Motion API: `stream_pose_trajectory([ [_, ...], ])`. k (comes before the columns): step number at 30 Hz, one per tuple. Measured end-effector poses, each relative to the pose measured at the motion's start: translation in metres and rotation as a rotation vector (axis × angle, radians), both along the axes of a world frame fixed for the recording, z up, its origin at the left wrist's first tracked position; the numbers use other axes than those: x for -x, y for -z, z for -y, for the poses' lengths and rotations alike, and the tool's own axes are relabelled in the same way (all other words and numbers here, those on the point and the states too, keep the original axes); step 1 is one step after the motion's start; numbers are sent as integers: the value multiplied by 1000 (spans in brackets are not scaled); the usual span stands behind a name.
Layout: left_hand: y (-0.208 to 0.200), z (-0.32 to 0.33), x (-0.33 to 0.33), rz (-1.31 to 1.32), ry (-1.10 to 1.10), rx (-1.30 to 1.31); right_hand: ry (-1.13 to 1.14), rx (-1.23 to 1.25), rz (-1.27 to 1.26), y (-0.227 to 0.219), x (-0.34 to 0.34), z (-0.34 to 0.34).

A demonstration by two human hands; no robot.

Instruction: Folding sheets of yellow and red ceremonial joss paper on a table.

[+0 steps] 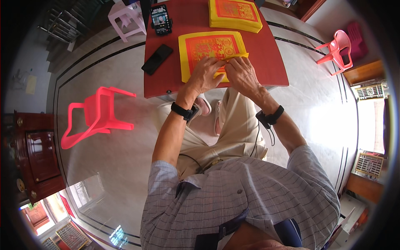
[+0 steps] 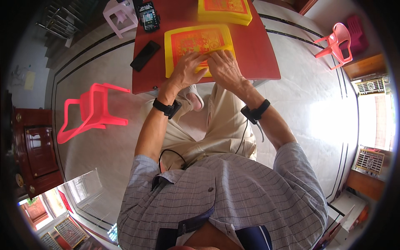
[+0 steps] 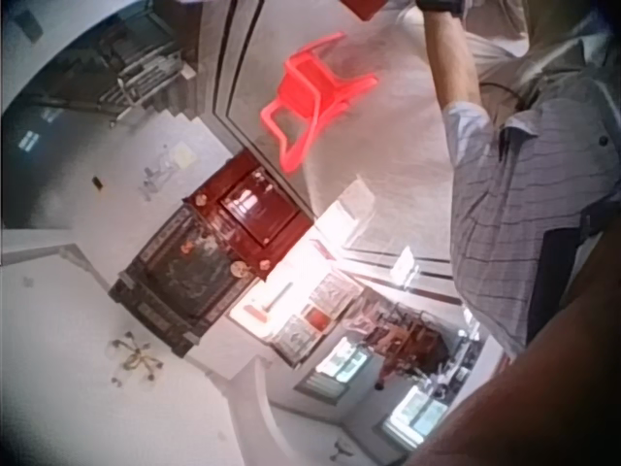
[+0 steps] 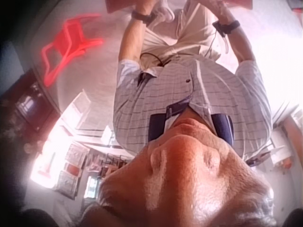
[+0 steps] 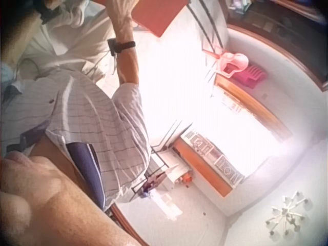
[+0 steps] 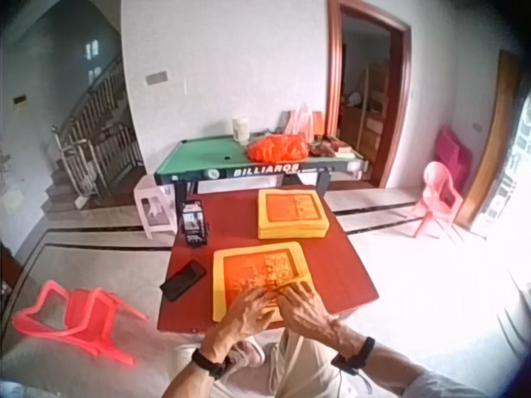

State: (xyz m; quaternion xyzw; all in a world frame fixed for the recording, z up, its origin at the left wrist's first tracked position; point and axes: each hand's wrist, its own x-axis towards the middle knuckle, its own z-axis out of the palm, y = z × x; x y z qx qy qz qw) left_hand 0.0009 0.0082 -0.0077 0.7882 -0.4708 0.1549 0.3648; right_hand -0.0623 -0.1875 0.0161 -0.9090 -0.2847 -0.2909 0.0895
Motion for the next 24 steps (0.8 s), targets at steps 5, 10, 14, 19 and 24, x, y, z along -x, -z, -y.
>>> stream_pose_trajectory([
  [5, 13, 2, -5, 65, -41, 7, 11, -28, 43, -6, -6, -2],
  [10, 12, 1, -2, 28, -47, 23, 57, -66, 36, -10, -3, 0],
  [14, 4, 1, 4, -94, -93, -110, 139, -163, 113, -15, 10, 10],
  [19, -1, 1, 7, -15, -97, -28, 334, -229, 136, -3, 26, 27],
  [24, -1, 2, 6, -21, -106, -37, 459, -336, -17, 14, 34, 45],
])
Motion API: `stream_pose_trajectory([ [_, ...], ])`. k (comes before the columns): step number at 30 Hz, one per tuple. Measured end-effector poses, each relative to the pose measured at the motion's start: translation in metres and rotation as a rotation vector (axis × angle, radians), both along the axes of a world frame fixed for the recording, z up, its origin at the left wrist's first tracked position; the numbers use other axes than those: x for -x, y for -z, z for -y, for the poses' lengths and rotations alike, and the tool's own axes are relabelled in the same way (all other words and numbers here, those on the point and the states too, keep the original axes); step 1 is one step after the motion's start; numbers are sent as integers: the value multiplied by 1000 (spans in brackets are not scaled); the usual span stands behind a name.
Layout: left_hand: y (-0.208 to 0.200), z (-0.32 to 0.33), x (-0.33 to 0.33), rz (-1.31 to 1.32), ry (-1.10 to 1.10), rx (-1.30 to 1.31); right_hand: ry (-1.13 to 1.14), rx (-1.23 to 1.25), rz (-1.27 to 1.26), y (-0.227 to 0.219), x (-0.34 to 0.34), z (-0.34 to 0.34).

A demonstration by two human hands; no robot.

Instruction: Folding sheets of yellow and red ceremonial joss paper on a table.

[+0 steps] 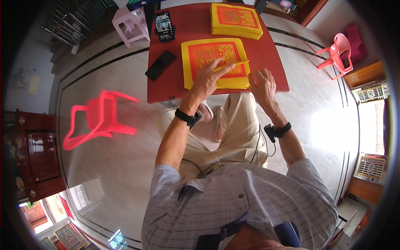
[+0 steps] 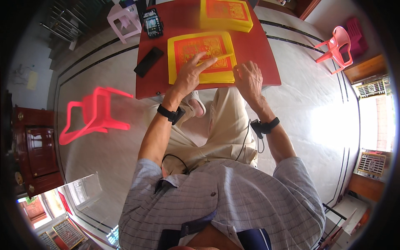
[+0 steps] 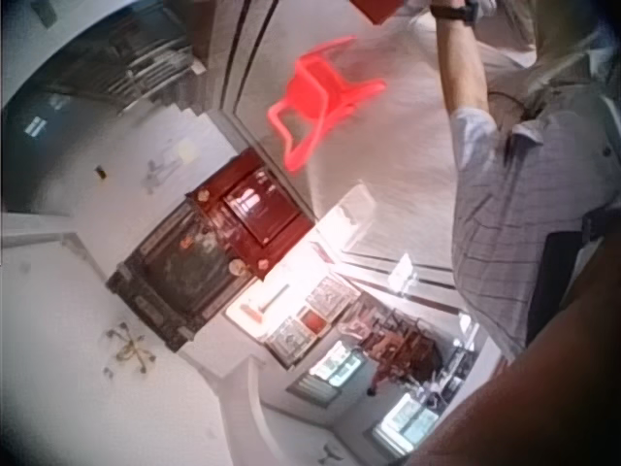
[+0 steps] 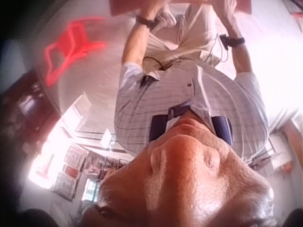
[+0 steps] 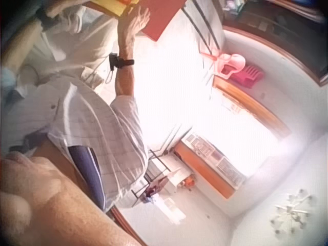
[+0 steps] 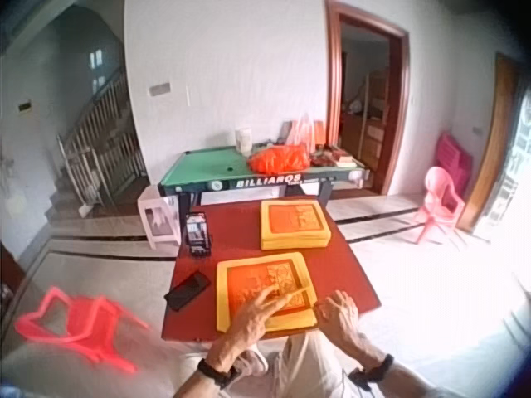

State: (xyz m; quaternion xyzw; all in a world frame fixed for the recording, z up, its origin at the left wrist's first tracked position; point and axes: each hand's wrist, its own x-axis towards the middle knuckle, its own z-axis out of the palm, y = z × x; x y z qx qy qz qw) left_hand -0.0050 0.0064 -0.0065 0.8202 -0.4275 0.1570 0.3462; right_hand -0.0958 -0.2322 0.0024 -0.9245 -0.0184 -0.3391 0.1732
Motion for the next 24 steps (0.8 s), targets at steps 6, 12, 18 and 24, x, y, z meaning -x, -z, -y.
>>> stream_pose_trajectory([
  [6, 4, -4, 0, 23, 17, -71, -168, -98, -260, -1, -5, -10],
  [12, 2, -1, -2, 1, 38, -12, -198, -161, -251, -17, -18, -23],
  [18, 4, -1, -5, -78, 33, -39, -196, -115, -257, -9, -10, -12],
  [24, 7, -2, -10, -107, 36, -44, -157, -99, -249, 1, 3, -1],
])
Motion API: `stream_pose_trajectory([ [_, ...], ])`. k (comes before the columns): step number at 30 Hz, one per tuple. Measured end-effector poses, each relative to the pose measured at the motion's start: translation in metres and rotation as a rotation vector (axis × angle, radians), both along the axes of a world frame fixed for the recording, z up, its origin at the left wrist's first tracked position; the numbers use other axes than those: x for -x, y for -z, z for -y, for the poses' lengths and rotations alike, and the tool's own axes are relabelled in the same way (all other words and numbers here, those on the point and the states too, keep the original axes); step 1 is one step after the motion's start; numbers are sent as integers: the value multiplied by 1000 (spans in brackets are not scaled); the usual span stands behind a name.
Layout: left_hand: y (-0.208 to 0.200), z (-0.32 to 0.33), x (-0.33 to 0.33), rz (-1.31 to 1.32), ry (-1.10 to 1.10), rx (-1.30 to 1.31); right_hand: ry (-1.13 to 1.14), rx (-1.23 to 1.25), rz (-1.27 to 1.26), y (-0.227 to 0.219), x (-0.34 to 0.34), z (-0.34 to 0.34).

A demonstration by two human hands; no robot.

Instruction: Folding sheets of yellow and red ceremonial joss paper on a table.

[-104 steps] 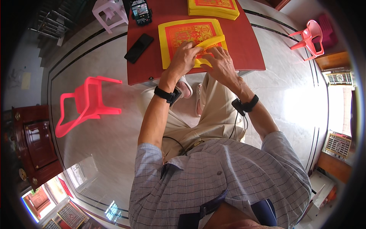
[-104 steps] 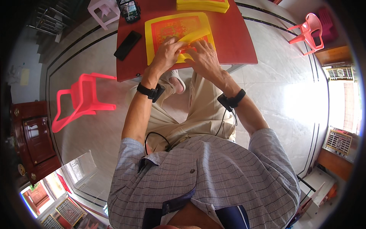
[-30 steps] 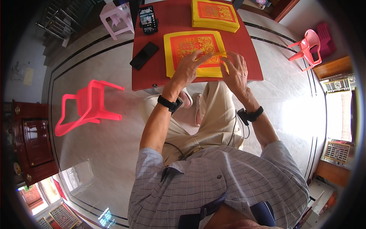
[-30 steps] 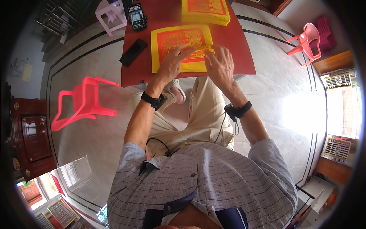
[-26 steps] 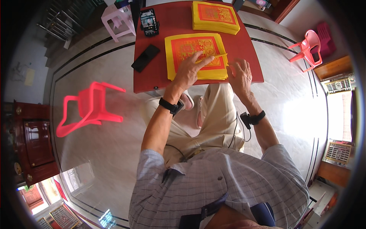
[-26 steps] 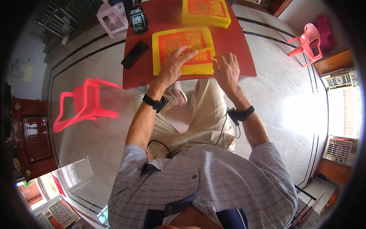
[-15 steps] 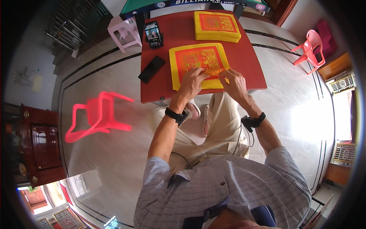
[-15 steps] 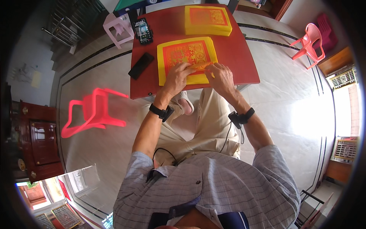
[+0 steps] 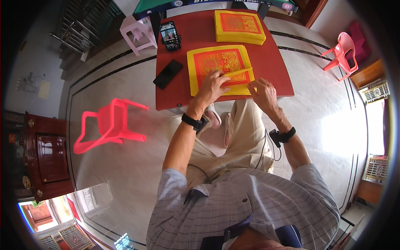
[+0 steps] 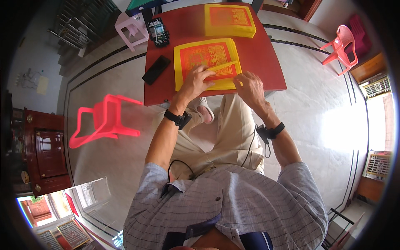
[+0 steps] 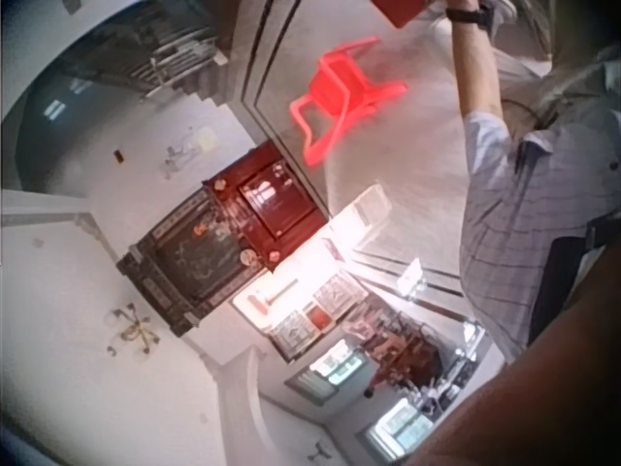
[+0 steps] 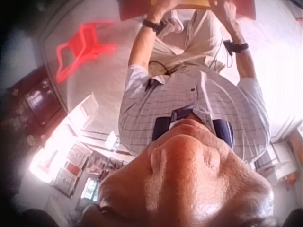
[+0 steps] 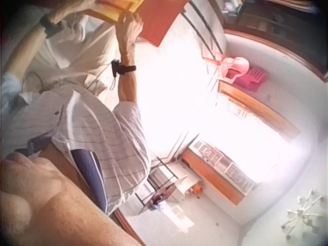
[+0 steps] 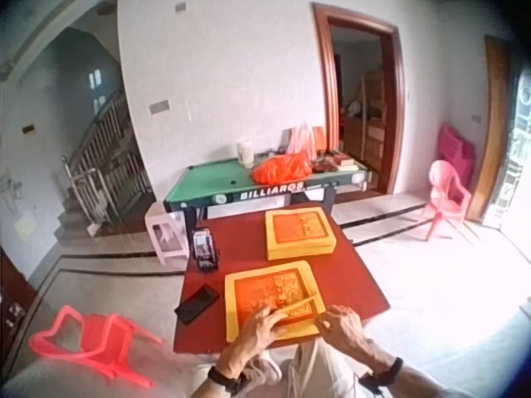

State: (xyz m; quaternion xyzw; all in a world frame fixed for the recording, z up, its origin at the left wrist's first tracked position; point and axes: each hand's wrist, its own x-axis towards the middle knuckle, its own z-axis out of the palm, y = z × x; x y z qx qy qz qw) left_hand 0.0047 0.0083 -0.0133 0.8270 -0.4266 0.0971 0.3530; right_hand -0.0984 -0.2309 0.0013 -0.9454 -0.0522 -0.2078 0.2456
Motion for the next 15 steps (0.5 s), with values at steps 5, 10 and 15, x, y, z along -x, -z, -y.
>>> stream_pose_trajectory([
  [5, 1, 1, 1, -21, -10, 15, 5, -15, -18, 2, 10, 6],
  [10, -2, 1, 0, -11, -39, 31, -14, 30, -3, -3, 14, 4],
  [15, -1, 1, -1, -26, -36, 33, -27, 64, 4, -6, 15, 0],
])
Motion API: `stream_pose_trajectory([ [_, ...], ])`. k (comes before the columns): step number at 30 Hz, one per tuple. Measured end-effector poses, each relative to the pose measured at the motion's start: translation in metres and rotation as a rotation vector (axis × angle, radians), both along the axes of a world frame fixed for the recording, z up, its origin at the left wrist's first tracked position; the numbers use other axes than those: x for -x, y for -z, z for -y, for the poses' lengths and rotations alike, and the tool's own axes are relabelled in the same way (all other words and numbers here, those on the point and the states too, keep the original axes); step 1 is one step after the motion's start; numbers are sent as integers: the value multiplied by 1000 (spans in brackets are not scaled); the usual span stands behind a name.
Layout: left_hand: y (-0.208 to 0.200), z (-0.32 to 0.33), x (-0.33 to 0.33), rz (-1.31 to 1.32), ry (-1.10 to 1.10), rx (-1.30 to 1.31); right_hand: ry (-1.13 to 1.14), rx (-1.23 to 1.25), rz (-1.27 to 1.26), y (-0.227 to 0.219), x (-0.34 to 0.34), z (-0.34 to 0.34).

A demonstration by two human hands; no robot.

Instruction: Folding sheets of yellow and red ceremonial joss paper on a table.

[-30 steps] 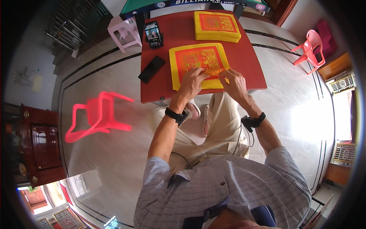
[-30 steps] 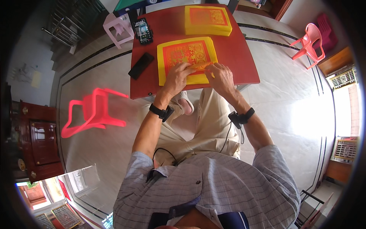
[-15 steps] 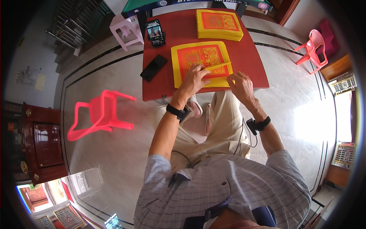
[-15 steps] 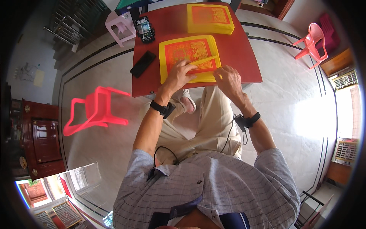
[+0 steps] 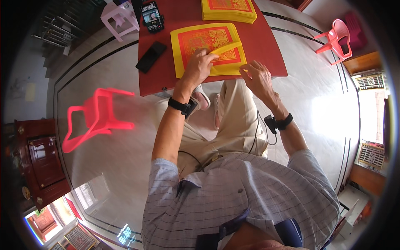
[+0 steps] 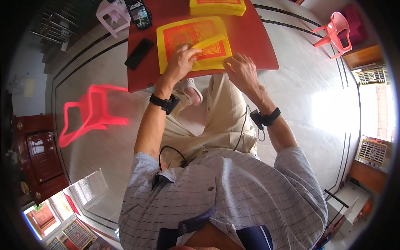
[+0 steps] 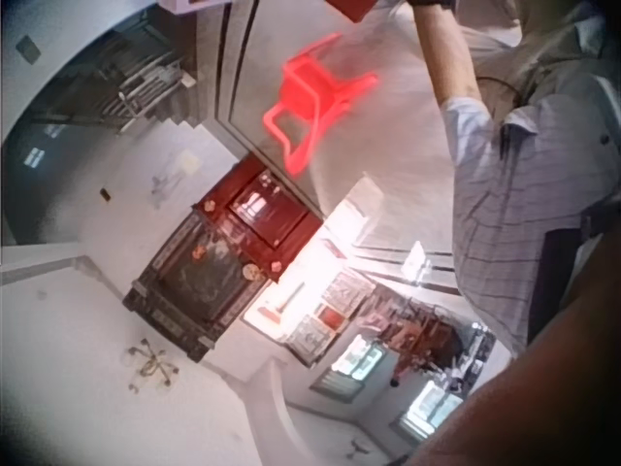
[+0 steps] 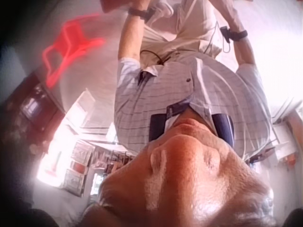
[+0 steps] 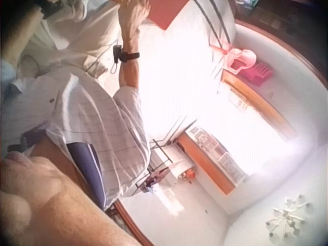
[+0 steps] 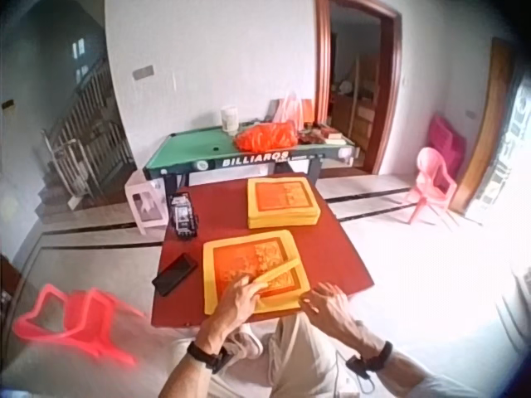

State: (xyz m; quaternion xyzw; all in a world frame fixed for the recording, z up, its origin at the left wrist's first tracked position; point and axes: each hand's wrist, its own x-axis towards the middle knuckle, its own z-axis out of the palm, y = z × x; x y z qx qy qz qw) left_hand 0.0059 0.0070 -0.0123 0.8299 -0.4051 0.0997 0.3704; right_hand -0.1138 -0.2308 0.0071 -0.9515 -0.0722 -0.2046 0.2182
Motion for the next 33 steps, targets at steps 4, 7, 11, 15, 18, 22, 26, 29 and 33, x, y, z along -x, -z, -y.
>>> stream_pose_trajectory([
  [4, 1, 1, 0, 3, 5, 25, -37, 17, 38, 0, 1, -2],
  [7, 2, 2, 1, -4, 1, 30, -81, 66, 74, 0, -3, -7],
  [11, 1, 0, 2, -8, -3, 27, -134, 105, 109, 1, -14, -22],
  [15, -1, 2, 3, 0, -25, 14, -171, 108, 75, -1, -27, -37],
  [18, -3, 4, 4, 11, -36, 26, -191, 106, 75, 6, -38, -41],
  [22, -3, 2, 4, 35, -27, 44, -222, 90, 62, 2, -42, -47],
  [26, -2, 3, 5, 34, -20, 62, -214, 78, 98, 6, -46, -45],
  [29, -1, 1, 6, 52, -29, 62, -227, 65, 94, 6, -46, -46],
  [33, -3, 1, 7, 43, -26, 51, -243, 81, 84, 6, -47, -45],
])
